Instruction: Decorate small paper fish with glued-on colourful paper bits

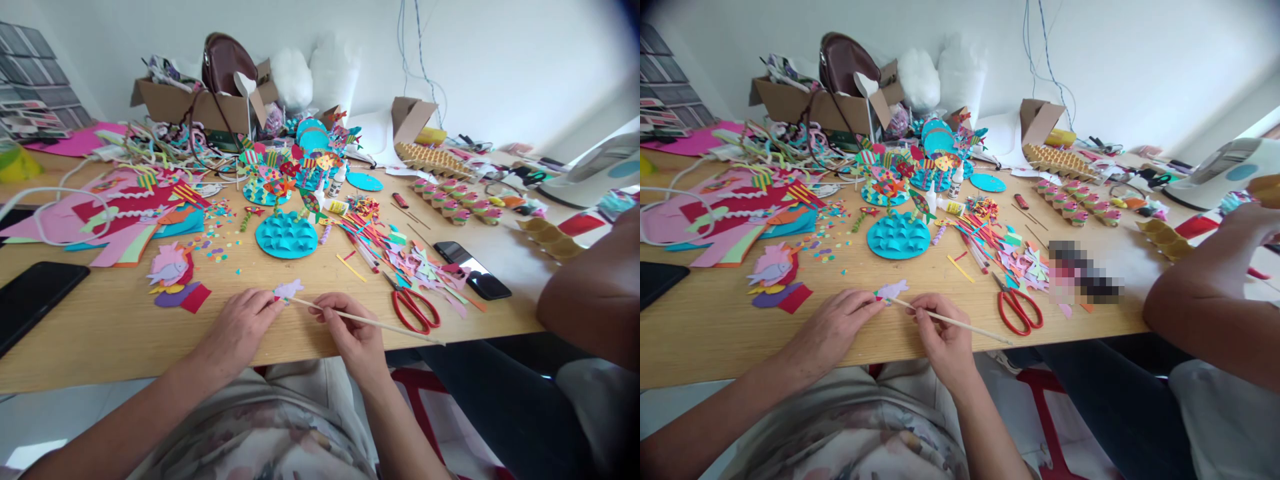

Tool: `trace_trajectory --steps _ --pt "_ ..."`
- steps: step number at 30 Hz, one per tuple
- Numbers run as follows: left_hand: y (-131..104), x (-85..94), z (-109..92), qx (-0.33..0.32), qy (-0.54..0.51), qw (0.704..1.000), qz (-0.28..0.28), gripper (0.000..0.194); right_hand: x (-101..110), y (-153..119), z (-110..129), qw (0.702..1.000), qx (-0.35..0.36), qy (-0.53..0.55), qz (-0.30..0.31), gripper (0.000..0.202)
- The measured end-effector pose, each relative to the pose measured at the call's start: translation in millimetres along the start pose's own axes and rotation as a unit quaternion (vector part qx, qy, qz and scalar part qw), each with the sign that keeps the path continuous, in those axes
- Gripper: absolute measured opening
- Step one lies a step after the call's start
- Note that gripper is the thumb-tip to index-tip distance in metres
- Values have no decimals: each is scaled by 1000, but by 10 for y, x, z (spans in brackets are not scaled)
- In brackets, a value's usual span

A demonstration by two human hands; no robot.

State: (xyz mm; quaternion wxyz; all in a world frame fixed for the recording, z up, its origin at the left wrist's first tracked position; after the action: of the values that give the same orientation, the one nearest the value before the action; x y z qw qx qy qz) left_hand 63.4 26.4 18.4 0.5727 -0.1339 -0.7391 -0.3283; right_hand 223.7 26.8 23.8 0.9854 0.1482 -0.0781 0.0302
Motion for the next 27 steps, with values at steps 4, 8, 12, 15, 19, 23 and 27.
trace_trajectory --steps 4,8,12,15,19,23,27 --pt "-9 -3 5 2 -2 1000 -12 29 -7 12 40 1000 5 -29 9 12" --pt "-18 -12 10 0 5 1000 -18 31 -9 20 53 1000 3 -26 14 12" --pt "-11 -7 4 -3 4 1000 -15 29 -5 13 12 1000 -12 -2 9 12" --pt "-2 0 -2 -2 4 1000 -6 29 11 2 -19 999 -16 30 -5 11" --pt "0 3 -6 -6 5 1000 -1 29 3 5 -13 1000 -16 16 1 11" --pt "-6 -5 -2 -6 8 1000 0 30 -11 20 19 1000 -16 1 10 11" --pt "-5 -6 -2 -5 9 1000 -3 29 -15 25 28 1000 -19 -2 12 12"
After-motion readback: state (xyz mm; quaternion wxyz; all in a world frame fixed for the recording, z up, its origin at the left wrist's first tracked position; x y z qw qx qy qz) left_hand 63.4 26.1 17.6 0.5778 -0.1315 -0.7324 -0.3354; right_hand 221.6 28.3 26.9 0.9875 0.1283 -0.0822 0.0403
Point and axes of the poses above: each hand's wrist, its own y-axis towards the middle knuckle, its own x-axis out of the back of the hand, z = x × y, the point moved 6 cm from there along y, towards the middle knuckle
